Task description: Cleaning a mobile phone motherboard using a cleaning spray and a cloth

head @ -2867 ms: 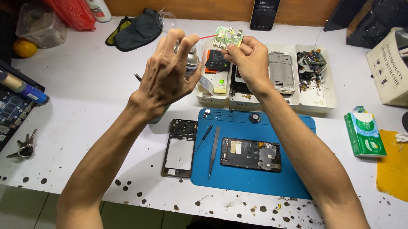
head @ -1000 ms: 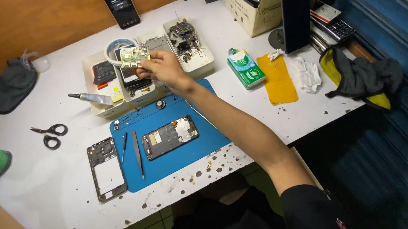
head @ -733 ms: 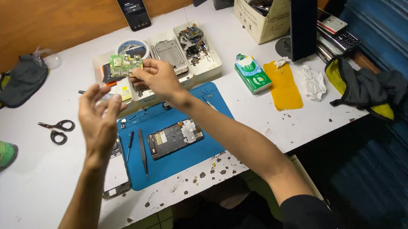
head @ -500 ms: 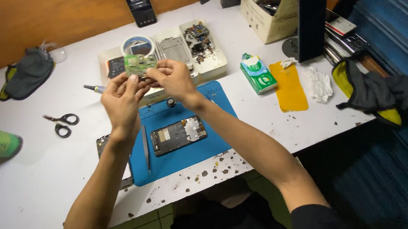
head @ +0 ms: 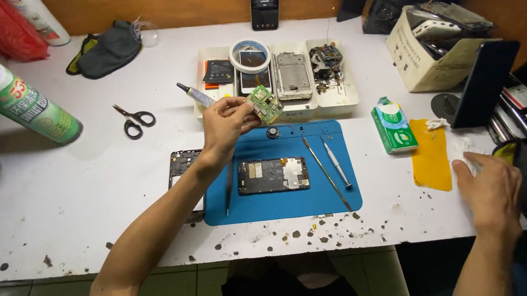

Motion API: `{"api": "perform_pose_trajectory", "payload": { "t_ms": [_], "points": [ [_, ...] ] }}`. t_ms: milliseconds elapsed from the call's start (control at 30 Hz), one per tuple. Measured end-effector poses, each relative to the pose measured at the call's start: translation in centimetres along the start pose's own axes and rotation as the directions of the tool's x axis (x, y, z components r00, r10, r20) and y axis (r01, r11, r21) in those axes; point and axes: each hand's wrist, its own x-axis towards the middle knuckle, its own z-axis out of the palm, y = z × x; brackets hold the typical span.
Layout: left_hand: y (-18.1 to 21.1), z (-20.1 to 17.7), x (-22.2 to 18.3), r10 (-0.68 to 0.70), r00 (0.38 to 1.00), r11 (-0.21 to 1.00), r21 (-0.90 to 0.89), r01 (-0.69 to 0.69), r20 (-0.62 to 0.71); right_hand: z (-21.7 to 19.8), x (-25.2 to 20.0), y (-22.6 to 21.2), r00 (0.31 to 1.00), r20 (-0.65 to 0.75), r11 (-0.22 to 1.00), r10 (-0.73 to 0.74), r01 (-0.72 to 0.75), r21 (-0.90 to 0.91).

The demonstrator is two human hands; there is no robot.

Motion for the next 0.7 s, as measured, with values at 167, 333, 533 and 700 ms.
{"api": "perform_pose_trajectory", "payload": {
  "t_ms": [167, 333, 533, 700],
  "points": [
    [-0.1, -0.6, -0.1, -0.021, 1.000, 1.000, 0.014, 0.021, -0.009, 1.5, -1.1, 0.9, 0.998, 0.001, 0.993, -0.061, 0.061, 0.105],
    [0.3, -1.7, -0.2, -0.019, 1.000, 1.000, 0.019, 0.018, 0.010, 0.4, 0.4, 2.3, 0.984, 0.097, 0.987, 0.147, -0.153, 0.047],
    [0.1, -2.1, -0.4, -0.062, 0.998, 0.995, 0.073, 0.061, 0.012, -9.1, 1.6, -13.7, 0.986, -0.011, 0.737, -0.165, 0.131, 0.663],
    [-0.8, -1.2, -0.9, -0.042, 0.999, 0.998, 0.039, 0.042, -0.017, -5.6, 3.9, -27.0, 0.847, -0.128, 0.459, -0.517, 0.400, 0.794]
  ]
}}
